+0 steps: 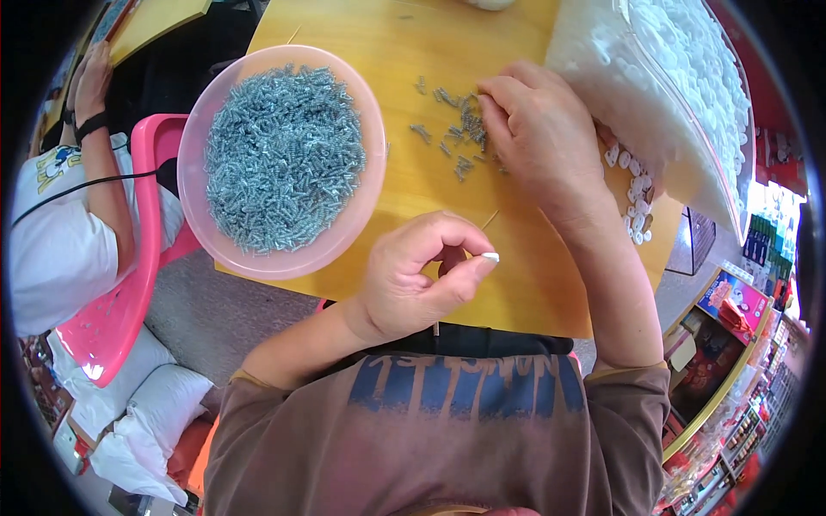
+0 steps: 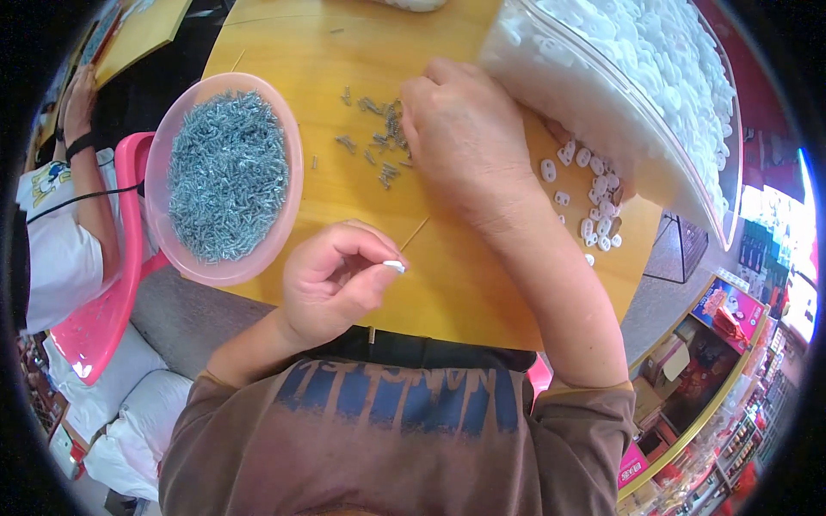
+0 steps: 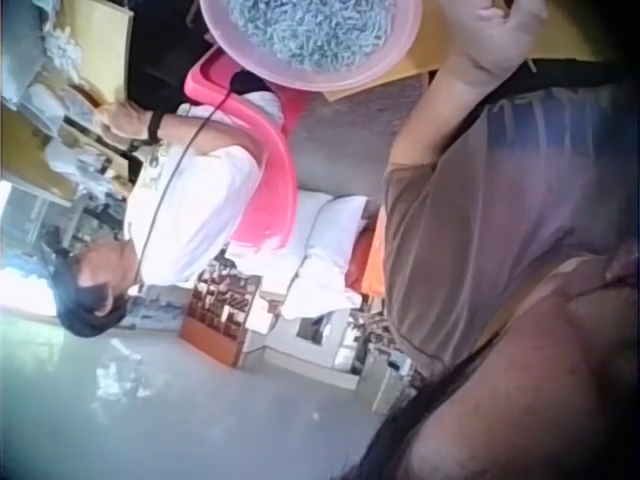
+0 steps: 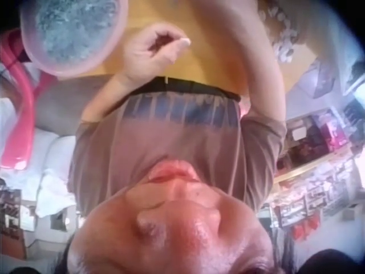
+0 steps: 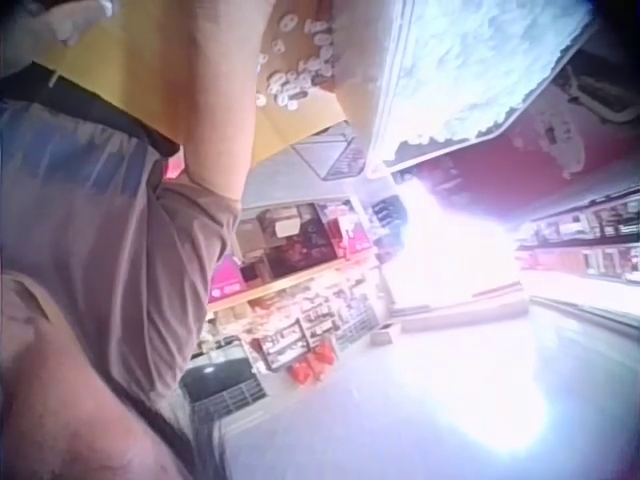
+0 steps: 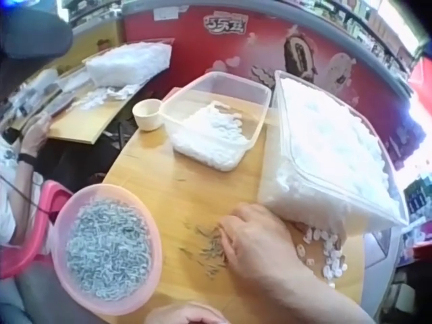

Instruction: Assembling small white plastic components by inserting metal springs into them.

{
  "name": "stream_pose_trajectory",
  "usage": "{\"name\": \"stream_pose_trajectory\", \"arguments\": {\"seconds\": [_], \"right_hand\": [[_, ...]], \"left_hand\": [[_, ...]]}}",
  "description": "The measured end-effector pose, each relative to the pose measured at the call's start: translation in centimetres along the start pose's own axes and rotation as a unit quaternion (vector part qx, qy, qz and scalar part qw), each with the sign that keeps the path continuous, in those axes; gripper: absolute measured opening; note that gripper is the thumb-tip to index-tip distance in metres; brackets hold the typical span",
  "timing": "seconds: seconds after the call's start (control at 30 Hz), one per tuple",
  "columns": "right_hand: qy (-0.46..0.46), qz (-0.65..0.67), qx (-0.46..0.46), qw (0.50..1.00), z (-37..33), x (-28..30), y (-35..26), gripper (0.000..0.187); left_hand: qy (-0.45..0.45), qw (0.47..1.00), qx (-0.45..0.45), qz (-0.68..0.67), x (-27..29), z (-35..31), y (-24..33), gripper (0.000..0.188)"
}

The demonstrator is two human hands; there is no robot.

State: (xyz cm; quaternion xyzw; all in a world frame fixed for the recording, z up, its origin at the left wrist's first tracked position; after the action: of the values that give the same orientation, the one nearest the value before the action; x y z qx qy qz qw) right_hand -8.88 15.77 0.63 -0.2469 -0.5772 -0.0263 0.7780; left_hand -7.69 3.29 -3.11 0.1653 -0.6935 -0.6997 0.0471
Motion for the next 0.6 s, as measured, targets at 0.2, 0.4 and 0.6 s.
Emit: {"name": "stream_pose_trajectory", "arguments": {"seconds": [0.2,0.4,0.6], "right_hand": [[-0.004,-0.054,0.037,0.998,0.6,-0.1,-0.8,0.006],[-0.015,-0.125,0.141,0.982,1.3,-0.6,-3.1,0.01],[0.02,-0.077,0.112,0.99,1.6,-0.1,-1.4,0.007]], "left_hand": [[-0.015,1.0,-0.021,0.012,0.1,0.0,0.5,0.014],[-0.012,1.0,-0.006,0.012,0.3,0.0,0.5,0.013],[-0.007,1.0,-0.004,0.026,0.5,-0.1,0.3,0.012]]}}
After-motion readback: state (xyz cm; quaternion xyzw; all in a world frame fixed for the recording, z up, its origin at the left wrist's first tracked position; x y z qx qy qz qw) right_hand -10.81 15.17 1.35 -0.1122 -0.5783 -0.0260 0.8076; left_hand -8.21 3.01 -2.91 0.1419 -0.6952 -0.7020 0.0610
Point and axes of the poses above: each hand's wrist, its own z-axis towards the middle knuckle, its own x-axis out of the back of the hand, y = z × x, the point moved 10 cm from there along z, towards the middle knuckle, and after that the axes turned 6 degrees about z, right-handed, at the moved point
